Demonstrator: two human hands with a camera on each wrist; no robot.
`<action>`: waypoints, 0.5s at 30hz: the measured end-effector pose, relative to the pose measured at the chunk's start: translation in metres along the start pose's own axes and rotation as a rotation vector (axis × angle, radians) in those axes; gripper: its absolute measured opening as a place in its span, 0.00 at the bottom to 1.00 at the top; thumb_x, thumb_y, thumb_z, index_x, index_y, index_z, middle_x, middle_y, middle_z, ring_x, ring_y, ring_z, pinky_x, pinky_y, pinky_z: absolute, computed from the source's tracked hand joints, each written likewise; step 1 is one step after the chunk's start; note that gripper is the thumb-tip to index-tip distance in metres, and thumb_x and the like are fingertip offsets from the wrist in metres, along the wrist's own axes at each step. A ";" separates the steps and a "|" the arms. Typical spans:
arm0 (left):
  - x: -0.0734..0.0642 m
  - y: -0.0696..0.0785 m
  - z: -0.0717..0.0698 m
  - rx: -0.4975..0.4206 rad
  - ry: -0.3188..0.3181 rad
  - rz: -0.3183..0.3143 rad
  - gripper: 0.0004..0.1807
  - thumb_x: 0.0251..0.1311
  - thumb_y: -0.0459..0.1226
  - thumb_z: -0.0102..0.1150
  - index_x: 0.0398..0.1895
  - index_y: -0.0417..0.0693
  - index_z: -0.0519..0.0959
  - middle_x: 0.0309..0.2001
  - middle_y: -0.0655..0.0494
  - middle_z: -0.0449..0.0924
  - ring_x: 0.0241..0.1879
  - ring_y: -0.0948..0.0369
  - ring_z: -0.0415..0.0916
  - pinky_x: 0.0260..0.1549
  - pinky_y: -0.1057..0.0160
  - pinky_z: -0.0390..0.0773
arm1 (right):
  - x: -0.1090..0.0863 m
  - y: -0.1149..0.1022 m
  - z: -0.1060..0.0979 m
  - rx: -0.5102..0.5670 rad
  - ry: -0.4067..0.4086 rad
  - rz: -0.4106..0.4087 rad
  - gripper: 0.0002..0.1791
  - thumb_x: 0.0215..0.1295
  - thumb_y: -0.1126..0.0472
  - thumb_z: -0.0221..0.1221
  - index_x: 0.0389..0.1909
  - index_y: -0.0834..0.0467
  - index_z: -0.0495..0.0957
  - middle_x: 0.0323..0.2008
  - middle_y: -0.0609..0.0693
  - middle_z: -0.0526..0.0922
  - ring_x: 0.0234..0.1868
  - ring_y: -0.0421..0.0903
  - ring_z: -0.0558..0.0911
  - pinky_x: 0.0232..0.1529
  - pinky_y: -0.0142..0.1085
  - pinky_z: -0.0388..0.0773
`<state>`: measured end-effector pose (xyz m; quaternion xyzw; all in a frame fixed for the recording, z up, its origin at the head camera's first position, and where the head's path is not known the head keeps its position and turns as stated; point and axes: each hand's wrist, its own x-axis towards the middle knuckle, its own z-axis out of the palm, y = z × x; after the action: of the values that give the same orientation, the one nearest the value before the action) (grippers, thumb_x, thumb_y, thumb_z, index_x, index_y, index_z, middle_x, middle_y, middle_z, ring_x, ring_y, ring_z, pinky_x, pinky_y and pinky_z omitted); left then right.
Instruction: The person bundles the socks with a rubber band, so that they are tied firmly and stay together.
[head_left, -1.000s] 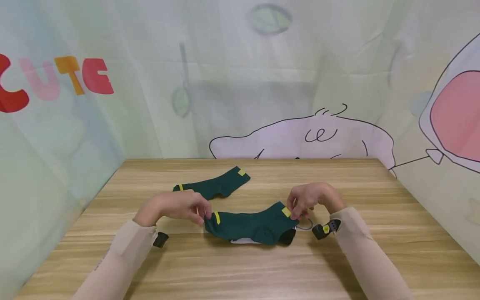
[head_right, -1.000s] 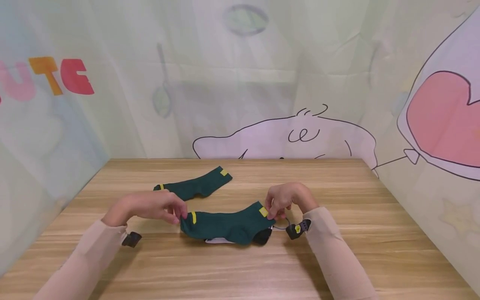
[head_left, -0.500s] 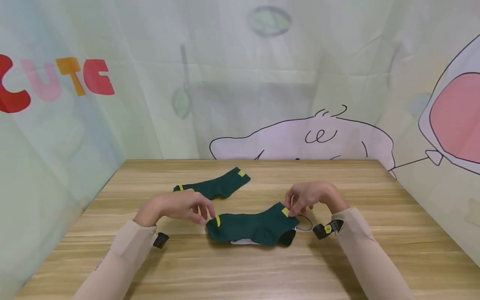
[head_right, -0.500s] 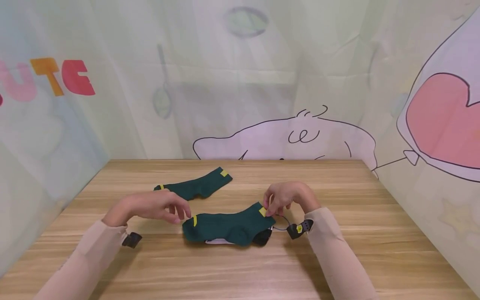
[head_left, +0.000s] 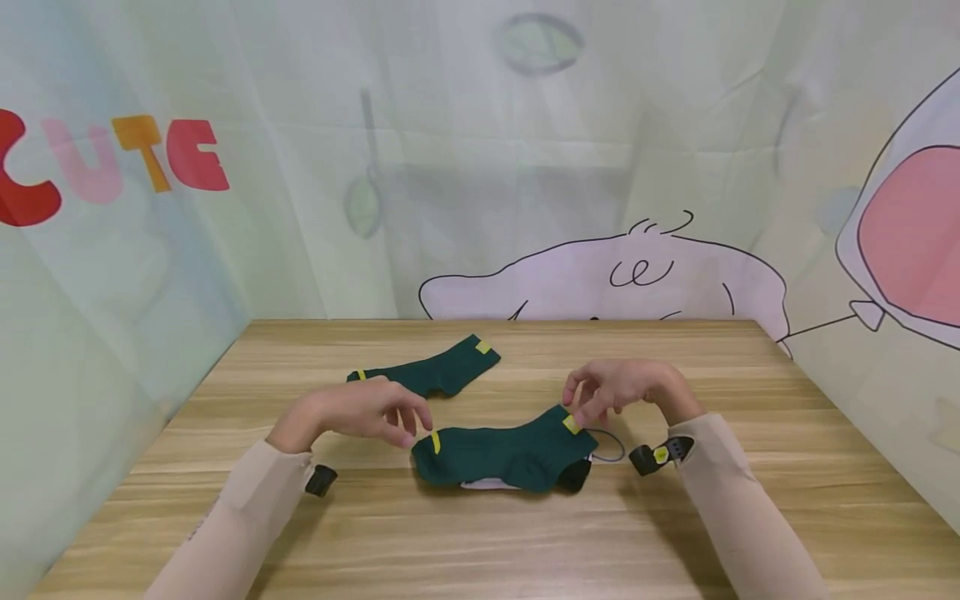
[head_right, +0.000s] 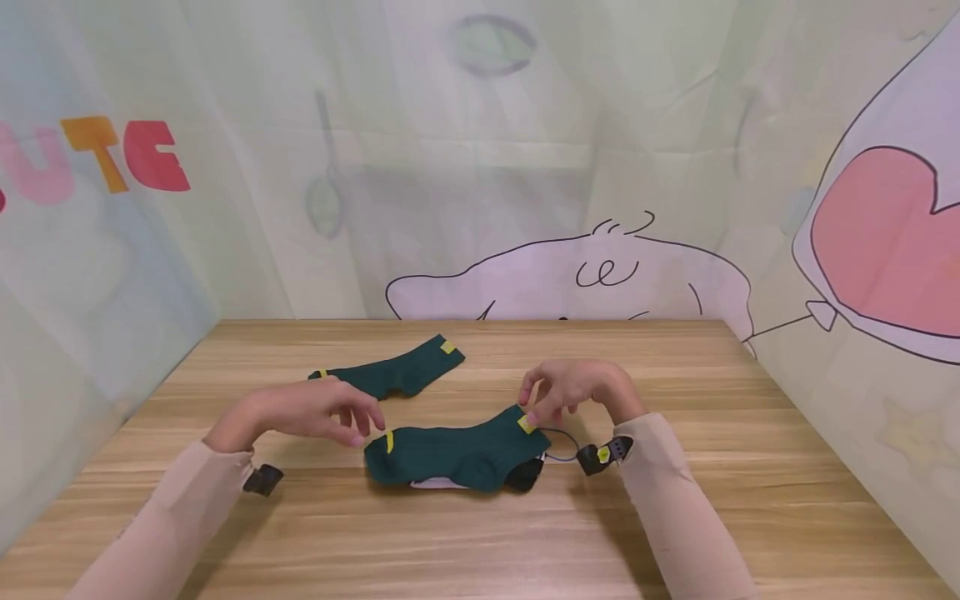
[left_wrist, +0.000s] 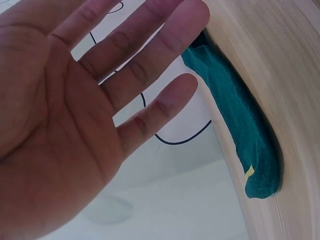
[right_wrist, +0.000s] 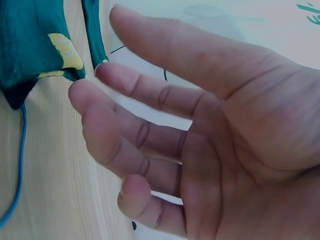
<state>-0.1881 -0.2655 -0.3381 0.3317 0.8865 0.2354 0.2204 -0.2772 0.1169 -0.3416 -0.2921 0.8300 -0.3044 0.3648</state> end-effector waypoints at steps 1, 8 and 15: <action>0.000 0.000 0.000 0.001 0.001 0.003 0.12 0.67 0.38 0.63 0.52 0.49 0.82 0.43 0.58 0.84 0.41 0.63 0.80 0.42 0.61 0.79 | 0.000 0.000 0.000 0.002 -0.004 -0.011 0.17 0.63 0.61 0.68 0.50 0.61 0.76 0.34 0.51 0.83 0.28 0.47 0.78 0.26 0.34 0.64; -0.001 -0.001 0.000 -0.002 0.015 0.000 0.16 0.67 0.39 0.63 0.56 0.49 0.79 0.41 0.61 0.84 0.40 0.64 0.81 0.43 0.61 0.79 | 0.002 0.002 -0.002 -0.017 -0.022 -0.107 0.24 0.65 0.61 0.66 0.60 0.61 0.75 0.42 0.54 0.82 0.36 0.45 0.75 0.28 0.35 0.65; -0.002 -0.001 -0.002 -0.010 0.021 -0.017 0.19 0.67 0.40 0.63 0.60 0.47 0.77 0.42 0.61 0.84 0.41 0.62 0.80 0.44 0.60 0.78 | 0.006 0.004 -0.001 -0.027 -0.029 -0.190 0.28 0.66 0.63 0.65 0.66 0.62 0.72 0.47 0.58 0.81 0.44 0.49 0.78 0.40 0.37 0.73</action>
<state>-0.1877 -0.2681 -0.3366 0.3206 0.8904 0.2415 0.2148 -0.2824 0.1154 -0.3461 -0.3787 0.7974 -0.3221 0.3421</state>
